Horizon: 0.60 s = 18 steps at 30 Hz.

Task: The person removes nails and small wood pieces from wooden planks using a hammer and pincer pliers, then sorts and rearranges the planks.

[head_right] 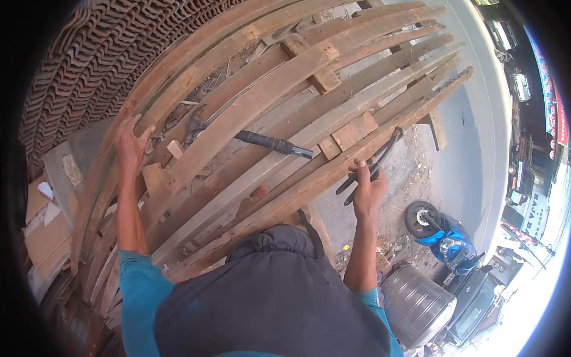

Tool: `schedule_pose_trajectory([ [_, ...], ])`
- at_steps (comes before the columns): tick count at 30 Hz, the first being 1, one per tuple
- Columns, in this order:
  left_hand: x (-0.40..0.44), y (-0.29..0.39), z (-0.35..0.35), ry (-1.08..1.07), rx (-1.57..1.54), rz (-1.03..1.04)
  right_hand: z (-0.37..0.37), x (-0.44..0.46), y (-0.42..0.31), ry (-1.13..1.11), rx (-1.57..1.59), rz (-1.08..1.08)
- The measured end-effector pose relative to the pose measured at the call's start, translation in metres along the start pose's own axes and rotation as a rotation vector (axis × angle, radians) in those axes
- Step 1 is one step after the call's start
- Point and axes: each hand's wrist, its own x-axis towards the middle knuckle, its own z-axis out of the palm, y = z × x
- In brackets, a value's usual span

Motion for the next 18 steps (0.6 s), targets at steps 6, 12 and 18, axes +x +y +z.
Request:
schedule_pose_trajectory([
  [6, -0.037, 0.023, -0.041, -0.074, -0.172, -0.184, 0.034, 0.009, -0.021, -0.136, -0.312, 0.005],
  [12, -0.126, 0.075, -0.064, -0.006, -0.409, -0.190, 0.078, 0.074, -0.022, -0.181, -0.763, -0.642],
  [18, -0.225, 0.123, -0.062, 0.031, -0.422, -0.318, 0.097, 0.089, -0.015, -0.152, -0.891, -1.004],
])
